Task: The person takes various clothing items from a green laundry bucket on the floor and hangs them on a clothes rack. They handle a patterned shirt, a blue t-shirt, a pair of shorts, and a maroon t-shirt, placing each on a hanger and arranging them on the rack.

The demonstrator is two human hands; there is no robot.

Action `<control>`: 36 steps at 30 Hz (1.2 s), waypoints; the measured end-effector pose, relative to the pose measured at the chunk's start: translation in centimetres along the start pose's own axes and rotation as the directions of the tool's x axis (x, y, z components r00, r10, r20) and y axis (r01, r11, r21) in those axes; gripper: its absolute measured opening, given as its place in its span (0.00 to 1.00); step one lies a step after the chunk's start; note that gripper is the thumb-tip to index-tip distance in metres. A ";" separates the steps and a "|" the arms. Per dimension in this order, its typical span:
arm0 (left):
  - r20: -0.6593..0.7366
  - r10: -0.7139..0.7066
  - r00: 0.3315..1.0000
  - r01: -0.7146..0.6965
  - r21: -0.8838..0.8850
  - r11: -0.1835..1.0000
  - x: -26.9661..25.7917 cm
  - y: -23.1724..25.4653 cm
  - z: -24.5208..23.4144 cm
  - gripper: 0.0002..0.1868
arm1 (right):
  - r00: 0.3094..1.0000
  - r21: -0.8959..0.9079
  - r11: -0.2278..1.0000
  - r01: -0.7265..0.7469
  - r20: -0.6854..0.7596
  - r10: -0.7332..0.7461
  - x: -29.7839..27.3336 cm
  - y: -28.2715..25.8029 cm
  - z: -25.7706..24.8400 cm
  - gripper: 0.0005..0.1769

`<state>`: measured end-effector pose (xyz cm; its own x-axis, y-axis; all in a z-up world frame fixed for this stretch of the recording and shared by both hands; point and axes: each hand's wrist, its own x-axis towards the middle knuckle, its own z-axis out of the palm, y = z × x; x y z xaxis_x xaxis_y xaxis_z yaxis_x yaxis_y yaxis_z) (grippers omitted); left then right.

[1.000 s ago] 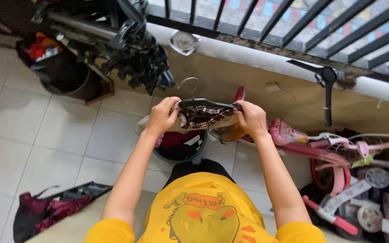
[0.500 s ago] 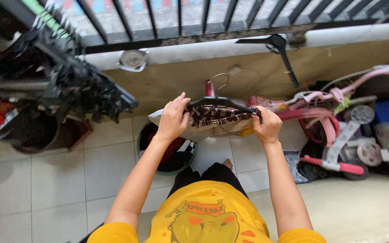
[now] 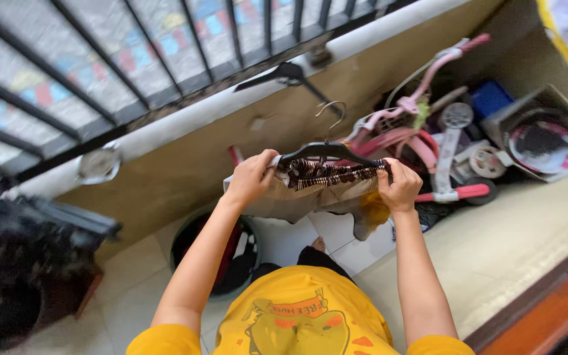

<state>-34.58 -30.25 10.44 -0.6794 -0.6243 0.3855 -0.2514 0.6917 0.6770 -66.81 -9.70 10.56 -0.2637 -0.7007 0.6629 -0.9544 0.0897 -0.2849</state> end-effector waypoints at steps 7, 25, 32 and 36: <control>0.085 0.193 0.978 -0.191 -0.033 0.981 9.4 3.8 9.5 0.18 | 0.989 -0.127 0.982 -0.137 -0.074 0.129 -0.4 9.1 -5.7 0.17; 0.116 0.535 0.837 -0.476 -0.327 0.816 25.2 16.4 25.8 0.30 | 0.928 -0.376 0.861 -0.342 -0.281 0.246 -0.8 20.7 -21.2 0.18; 0.092 0.589 0.803 -0.541 -0.305 0.784 32.8 19.3 30.1 0.29 | 0.873 -0.436 0.782 -0.445 -0.405 0.271 0.9 23.6 -23.8 0.15; 0.039 0.613 0.789 -0.584 -0.263 0.768 37.8 20.8 32.0 0.32 | 0.852 -0.448 0.757 -0.475 -0.448 0.269 4.1 25.7 -24.7 0.14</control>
<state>-87.51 -27.85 19.00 -0.7172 -0.0547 0.6948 0.3844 0.8004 0.4599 -95.87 7.17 23.05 -0.5447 -0.2557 0.7987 -0.6600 0.7183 -0.2201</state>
